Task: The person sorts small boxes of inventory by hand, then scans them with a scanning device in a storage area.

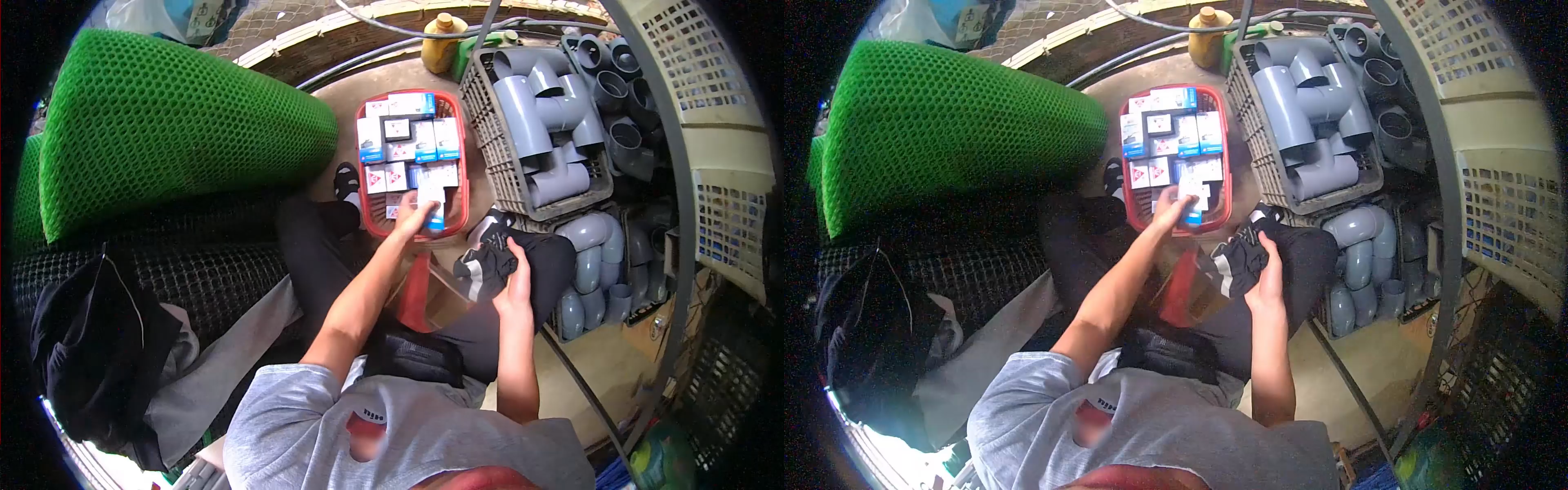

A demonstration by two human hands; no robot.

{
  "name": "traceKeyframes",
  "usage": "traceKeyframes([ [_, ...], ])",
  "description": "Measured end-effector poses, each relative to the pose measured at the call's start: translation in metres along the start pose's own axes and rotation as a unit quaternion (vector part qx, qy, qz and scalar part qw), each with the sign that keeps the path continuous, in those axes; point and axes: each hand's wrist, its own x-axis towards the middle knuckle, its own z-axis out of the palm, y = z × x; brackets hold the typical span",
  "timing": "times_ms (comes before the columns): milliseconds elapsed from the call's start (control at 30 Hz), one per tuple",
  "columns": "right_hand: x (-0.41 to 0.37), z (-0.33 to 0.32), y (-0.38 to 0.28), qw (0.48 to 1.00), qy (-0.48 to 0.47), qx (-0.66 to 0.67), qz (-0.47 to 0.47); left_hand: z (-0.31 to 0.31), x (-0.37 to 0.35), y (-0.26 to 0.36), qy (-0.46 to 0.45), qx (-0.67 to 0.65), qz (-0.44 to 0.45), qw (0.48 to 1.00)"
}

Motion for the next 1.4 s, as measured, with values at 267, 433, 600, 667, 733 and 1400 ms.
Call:
traceKeyframes([
  [267,-0.006,-0.022,-0.035,0.997,0.027,0.029,-0.071,0.032,0.104,0.076,0.183,0.22,0.077,0.955],
  [433,-0.001,-0.027,-0.025,0.998,0.045,-0.003,-0.036,0.043,0.114,0.055,0.135,0.266,-0.064,0.952],
  [600,0.007,-0.029,-0.02,0.999,0.049,0.012,-0.01,0.073,0.107,0.062,0.095,-0.06,-0.215,0.97],
  [667,0.007,-0.031,-0.022,0.999,0.044,0.011,-0.004,0.082,0.11,0.065,0.204,0.059,-0.151,0.965],
  [733,0.009,-0.035,-0.022,0.999,0.038,0.007,0.002,0.077,0.108,0.071,0.237,0.167,-0.1,0.952],
  [1400,0.015,-0.031,-0.023,0.999,0.043,0.003,-0.011,0.075,0.129,0.048,0.091,0.183,-0.064,0.977],
])
